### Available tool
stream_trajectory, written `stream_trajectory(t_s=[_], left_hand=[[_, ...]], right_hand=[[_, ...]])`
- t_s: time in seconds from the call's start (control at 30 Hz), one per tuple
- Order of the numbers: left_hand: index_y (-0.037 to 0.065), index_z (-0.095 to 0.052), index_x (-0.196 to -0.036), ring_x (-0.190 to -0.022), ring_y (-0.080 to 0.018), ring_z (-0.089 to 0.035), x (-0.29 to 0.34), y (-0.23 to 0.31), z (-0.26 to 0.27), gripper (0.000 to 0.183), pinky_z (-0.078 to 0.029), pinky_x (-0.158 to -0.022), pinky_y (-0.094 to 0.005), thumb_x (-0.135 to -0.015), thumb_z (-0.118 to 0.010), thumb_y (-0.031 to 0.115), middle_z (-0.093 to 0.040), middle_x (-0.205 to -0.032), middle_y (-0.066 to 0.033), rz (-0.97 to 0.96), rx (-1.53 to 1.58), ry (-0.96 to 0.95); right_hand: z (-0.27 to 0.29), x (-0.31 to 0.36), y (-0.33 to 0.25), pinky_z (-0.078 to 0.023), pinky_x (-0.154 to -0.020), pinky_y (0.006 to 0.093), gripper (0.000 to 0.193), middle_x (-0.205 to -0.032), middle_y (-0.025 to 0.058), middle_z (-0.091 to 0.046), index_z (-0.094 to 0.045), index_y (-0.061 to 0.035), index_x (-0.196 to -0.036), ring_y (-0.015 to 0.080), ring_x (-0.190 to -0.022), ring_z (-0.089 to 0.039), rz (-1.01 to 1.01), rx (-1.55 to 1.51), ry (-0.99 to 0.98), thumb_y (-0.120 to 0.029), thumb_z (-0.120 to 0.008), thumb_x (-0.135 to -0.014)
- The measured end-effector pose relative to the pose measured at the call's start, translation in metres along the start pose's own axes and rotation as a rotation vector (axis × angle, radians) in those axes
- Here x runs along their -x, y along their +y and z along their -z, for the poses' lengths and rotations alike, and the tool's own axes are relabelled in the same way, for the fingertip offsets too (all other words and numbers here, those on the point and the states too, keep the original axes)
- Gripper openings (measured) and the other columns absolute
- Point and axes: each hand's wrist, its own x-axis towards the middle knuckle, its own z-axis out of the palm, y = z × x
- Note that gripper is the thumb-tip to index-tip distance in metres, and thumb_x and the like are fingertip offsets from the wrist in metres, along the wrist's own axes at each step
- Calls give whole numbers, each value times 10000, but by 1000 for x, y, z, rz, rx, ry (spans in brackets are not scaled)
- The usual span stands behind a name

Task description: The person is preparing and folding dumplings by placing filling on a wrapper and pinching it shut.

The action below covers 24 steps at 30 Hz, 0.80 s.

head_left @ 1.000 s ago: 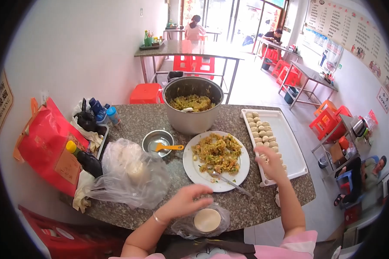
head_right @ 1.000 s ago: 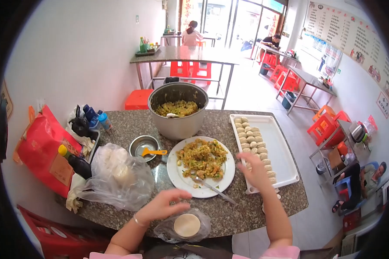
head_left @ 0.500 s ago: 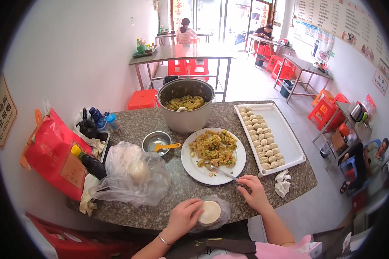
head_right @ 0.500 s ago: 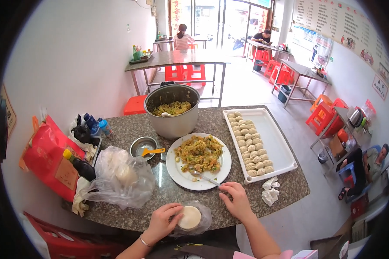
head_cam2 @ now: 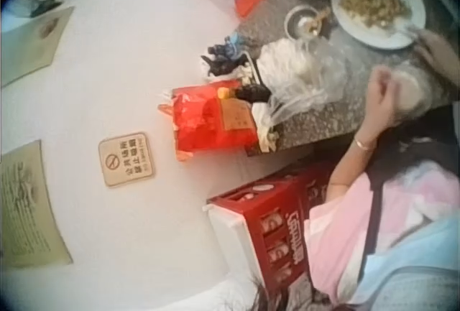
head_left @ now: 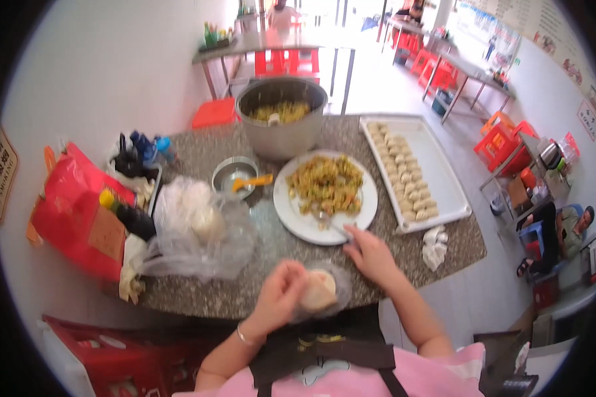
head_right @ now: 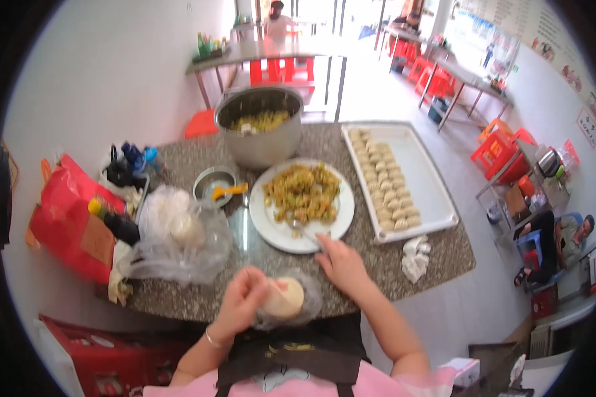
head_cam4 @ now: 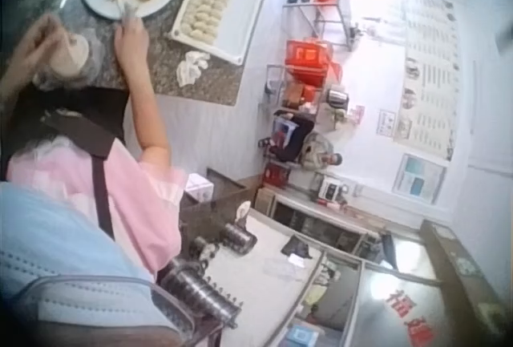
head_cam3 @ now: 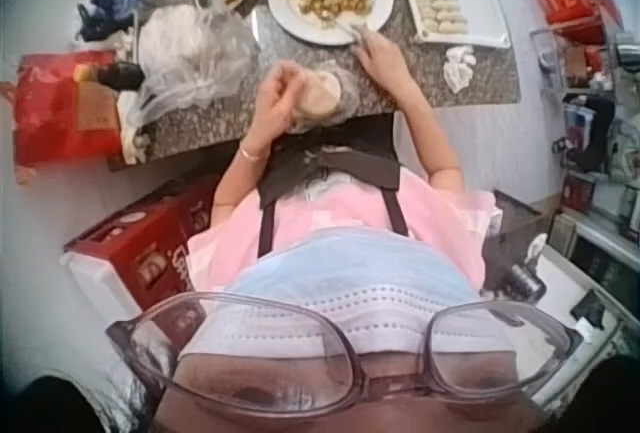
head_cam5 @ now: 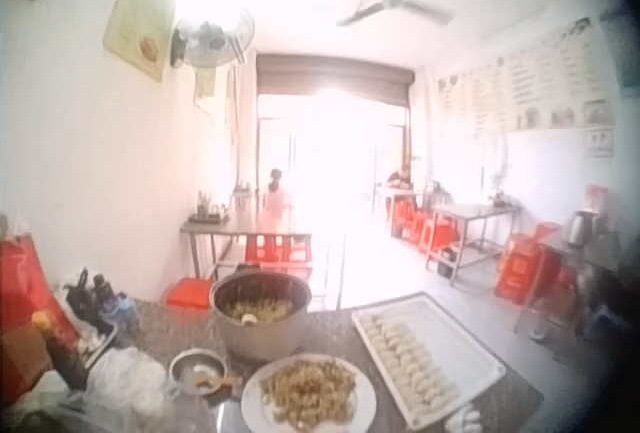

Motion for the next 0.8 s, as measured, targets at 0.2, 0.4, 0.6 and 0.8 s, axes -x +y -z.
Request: stream_trajectory(t_s=[0.2,0.4,0.6,0.8], left_hand=[[-6,-483,-1187,-958,-140,-625,-13,16,21,259,-532,-805,-277,-968,-460,129,-614,-1078,-83,115,559,206],[-42,-465,-1231,-1072,-225,-596,-19,-31,51,304,-515,-913,-353,-955,-443,83,-571,-1200,-145,163,753,194],[-61,-429,-1259,-1121,-251,-565,-34,-37,44,331,-487,-957,-380,-953,-417,62,-541,-1236,-170,241,682,134],[-60,-385,-1298,-1206,-309,-492,-54,-39,37,385,-387,-1048,-450,-971,-411,142,-493,-1290,-195,312,769,5]], right_hand=[[21,-13,-13,-480,-649,420,269,-787,173,-614,-625,-71,-1122,336,-718,-610,-48,-76,77,-76,-560,-861],[7,1,-1,-474,-651,398,279,-763,168,-607,-624,-72,-1136,325,-704,-602,-66,-106,72,-65,-556,-865],[3,4,3,-469,-625,372,280,-748,180,-598,-623,-53,-1140,309,-667,-600,-40,-126,103,-58,-553,-869],[-1,0,-1,-471,-619,338,270,-783,186,-628,-629,-40,-1135,269,-652,-612,-143,-144,71,-59,-550,-878]])
